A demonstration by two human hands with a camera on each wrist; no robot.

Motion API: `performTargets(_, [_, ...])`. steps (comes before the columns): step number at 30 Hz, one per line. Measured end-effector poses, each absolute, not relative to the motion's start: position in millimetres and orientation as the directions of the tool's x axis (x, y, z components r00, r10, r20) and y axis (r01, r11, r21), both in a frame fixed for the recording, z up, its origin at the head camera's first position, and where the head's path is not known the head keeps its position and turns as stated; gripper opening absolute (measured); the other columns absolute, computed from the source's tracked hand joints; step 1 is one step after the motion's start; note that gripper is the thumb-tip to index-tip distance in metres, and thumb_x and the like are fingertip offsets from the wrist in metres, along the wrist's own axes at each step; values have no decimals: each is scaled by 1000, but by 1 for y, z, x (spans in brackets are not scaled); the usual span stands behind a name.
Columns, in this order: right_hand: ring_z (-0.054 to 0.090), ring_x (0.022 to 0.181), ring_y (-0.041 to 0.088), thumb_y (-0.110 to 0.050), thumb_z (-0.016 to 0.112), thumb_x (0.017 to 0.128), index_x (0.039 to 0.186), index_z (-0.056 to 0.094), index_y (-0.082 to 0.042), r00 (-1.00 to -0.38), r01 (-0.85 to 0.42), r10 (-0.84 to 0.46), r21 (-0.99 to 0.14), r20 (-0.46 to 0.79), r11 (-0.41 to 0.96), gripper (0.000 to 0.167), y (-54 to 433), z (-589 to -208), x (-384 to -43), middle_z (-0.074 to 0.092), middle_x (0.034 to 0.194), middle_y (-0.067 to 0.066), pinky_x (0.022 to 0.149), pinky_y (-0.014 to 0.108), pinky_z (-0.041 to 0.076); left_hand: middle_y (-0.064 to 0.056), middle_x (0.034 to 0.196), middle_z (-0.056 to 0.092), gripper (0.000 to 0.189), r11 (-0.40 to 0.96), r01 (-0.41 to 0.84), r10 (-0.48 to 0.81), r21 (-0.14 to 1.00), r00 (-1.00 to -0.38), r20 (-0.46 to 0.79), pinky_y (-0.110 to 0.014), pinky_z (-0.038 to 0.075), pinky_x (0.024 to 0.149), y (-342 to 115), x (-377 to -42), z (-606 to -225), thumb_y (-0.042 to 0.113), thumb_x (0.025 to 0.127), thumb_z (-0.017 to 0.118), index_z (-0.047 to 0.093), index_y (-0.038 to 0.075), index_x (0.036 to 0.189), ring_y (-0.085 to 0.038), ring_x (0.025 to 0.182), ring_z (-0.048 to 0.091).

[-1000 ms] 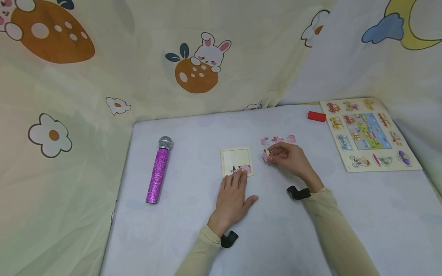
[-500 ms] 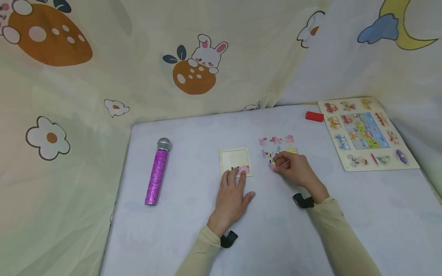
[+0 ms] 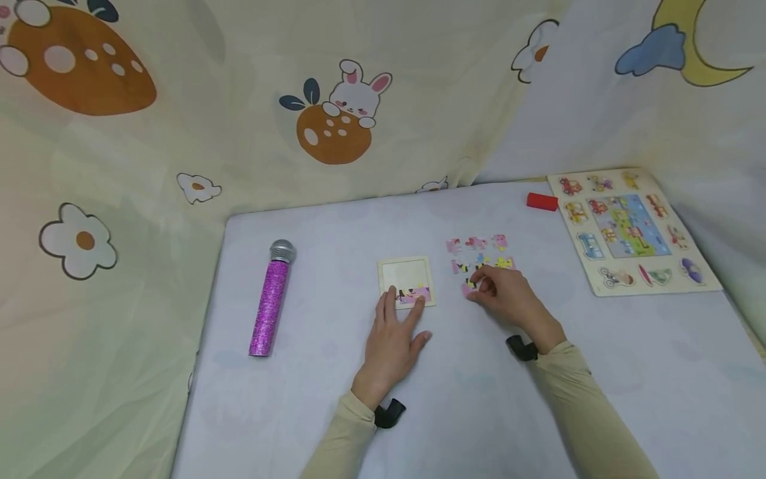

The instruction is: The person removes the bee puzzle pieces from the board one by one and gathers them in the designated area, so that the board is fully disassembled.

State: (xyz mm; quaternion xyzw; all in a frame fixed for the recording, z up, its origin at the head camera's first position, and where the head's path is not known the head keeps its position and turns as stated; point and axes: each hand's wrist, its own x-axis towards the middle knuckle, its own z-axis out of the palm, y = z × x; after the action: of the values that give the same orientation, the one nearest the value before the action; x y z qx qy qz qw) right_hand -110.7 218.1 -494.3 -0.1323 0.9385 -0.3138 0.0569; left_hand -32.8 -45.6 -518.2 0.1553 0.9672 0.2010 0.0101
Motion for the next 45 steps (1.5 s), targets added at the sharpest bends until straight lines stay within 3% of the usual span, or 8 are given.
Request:
performTargets(24, [55,72,16,-19,84,93,113,72,-8,-955,-167,-281,-619,-91,767,25,218,-495,-113,65,79,1,66,29,45,-31,170,19,64,872,301,326,385,-945,1,-55,44,118,-48,-33,-520,46,103,67,48,29,161,-47,157,24])
performTargets(35, [64,79,20,-15,81,94,111,76,-3,-964,-214,-265,-644,18,734,22,203,-484,-121,72,87,6,73,34,51,-30,174,5,60,844,264,299,467,-954,0,-57,41,121,-48,-32,-524,42,105,63,47,29,162,-49,161,8])
performTargets(39, [64,81,21,-14,80,95,111,76,-2,-951,-233,-311,-668,3,707,20,183,-473,-129,72,90,8,74,33,52,-31,174,4,61,855,260,297,449,-955,-13,-56,41,122,-48,-32,-523,43,106,63,46,30,162,-49,162,7])
performTargets(45, [63,82,20,-15,83,93,111,76,-3,-906,-287,-423,-699,-25,655,23,150,-464,-140,72,91,8,75,31,51,-33,174,6,63,883,282,312,376,-950,-20,-54,32,128,-50,-31,-523,48,105,61,45,31,163,-49,163,9])
